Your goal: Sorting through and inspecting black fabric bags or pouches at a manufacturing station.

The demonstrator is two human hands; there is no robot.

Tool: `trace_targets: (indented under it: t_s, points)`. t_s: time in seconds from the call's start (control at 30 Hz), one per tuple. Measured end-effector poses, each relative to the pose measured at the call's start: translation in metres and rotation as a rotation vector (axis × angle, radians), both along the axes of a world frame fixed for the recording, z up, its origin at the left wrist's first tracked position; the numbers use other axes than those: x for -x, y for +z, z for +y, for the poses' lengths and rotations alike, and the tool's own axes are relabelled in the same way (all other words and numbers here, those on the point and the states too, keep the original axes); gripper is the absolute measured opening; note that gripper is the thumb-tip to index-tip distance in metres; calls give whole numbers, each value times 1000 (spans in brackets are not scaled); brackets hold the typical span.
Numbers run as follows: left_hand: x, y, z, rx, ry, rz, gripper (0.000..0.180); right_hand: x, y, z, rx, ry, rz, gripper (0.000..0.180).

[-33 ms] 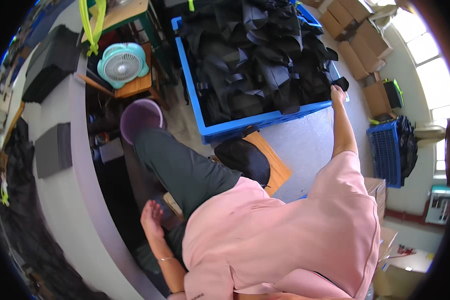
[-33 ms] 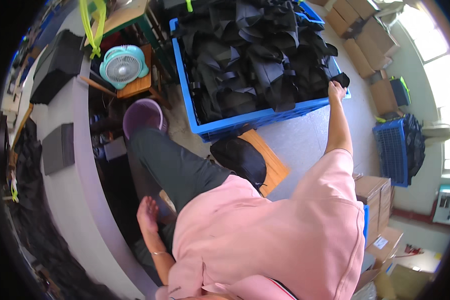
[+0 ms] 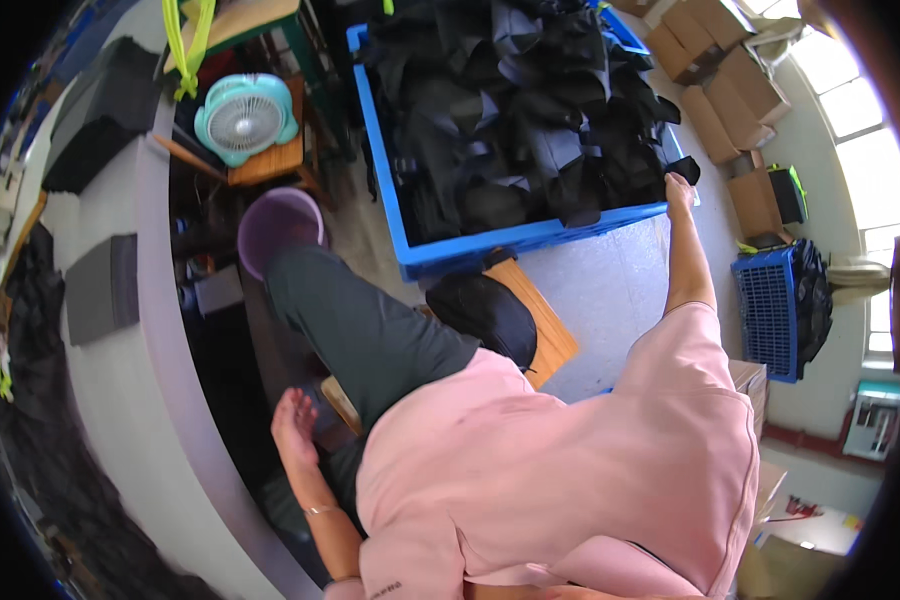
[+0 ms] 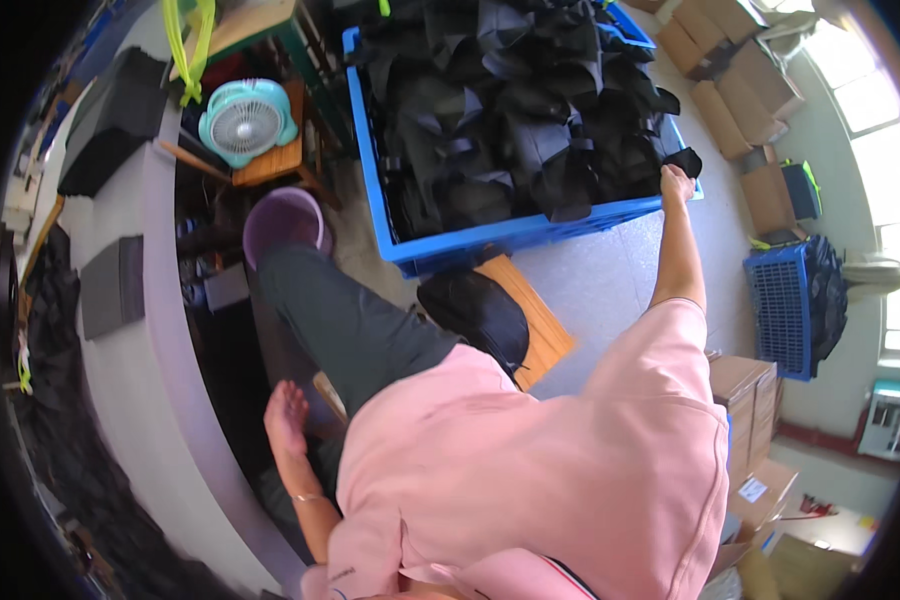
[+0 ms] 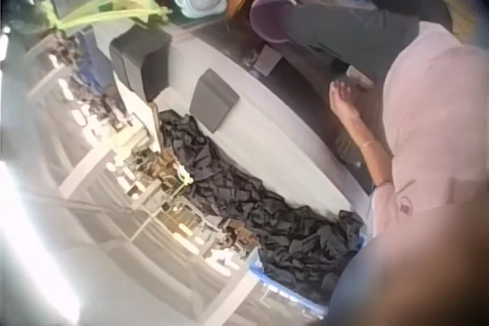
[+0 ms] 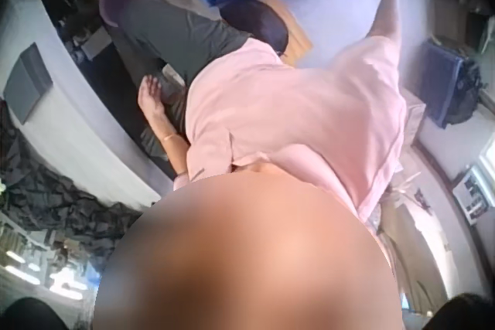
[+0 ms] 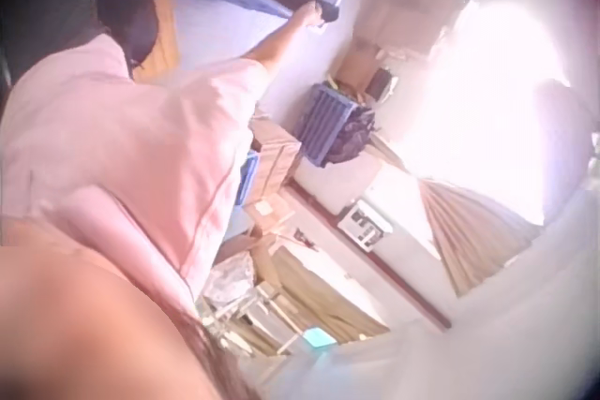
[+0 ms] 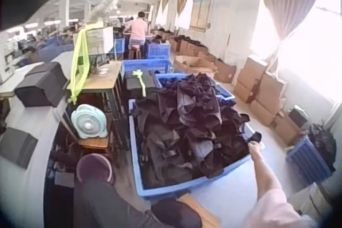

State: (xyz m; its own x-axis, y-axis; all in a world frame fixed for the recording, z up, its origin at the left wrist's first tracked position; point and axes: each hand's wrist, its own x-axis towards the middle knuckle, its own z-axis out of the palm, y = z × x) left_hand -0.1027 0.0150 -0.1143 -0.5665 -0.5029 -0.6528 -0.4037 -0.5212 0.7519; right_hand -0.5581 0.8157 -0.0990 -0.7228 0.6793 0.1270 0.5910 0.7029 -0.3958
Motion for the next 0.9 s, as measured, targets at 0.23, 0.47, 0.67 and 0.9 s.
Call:
trace_targets:
  t_s: [0.23, 0.47, 0.67, 0.9]
  points:
    - [99, 67, 2, 137, -58, 191, 40, 24, 7, -8, 491, 83, 382, 30]
    - [208, 137, 94, 22, -407, 501, 39, -71, 137, -266, 194, 601, 726, 14]
    - [272, 134, 153, -424, -671, 497, 51, -197, 152, -439, -28, 1253, 229, 25]
    - [300, 133, 165, -553, -435, 233, 38, -207, 122, -454, 348, 1089, 639, 97]
